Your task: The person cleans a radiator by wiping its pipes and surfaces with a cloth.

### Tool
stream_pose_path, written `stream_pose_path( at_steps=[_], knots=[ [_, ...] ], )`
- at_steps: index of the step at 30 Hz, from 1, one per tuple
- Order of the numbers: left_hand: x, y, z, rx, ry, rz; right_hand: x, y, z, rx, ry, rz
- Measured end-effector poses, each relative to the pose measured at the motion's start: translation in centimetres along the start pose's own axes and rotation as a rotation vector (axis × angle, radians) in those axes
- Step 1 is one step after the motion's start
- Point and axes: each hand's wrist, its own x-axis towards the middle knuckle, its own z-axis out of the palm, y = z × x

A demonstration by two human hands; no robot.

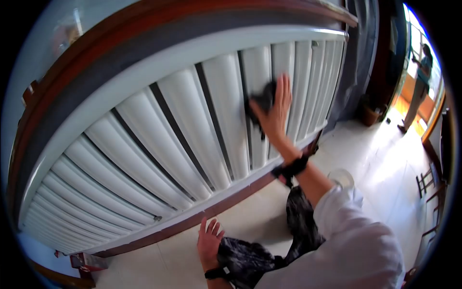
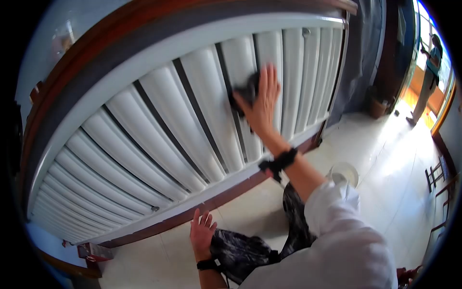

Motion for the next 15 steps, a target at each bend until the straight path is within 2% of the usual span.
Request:
stream_pose_path(
  at_steps=[3,7,9,15],
  knots=[
    [0.2,-0.3,0.4,0.063,0.038,0.010,8.3,-0.4,0.3,0.054,0.190,-0.105],
    [0.5,-0.9,2.1,0.136,0.026,0.019,9.3,-0.7,-0.2,-0.116,0.245,-0.112],
    [0.5,-1.2,2.2,0.122,0.051,0.006,5.6,1.9,0.4,0.001,0.049,-0.122],
    [2.2,-1.4,1.5,0.064,0.051,-0.038,-11.5,3.6,-1.7,-0.030,-0.270,0.021]
  ],
)
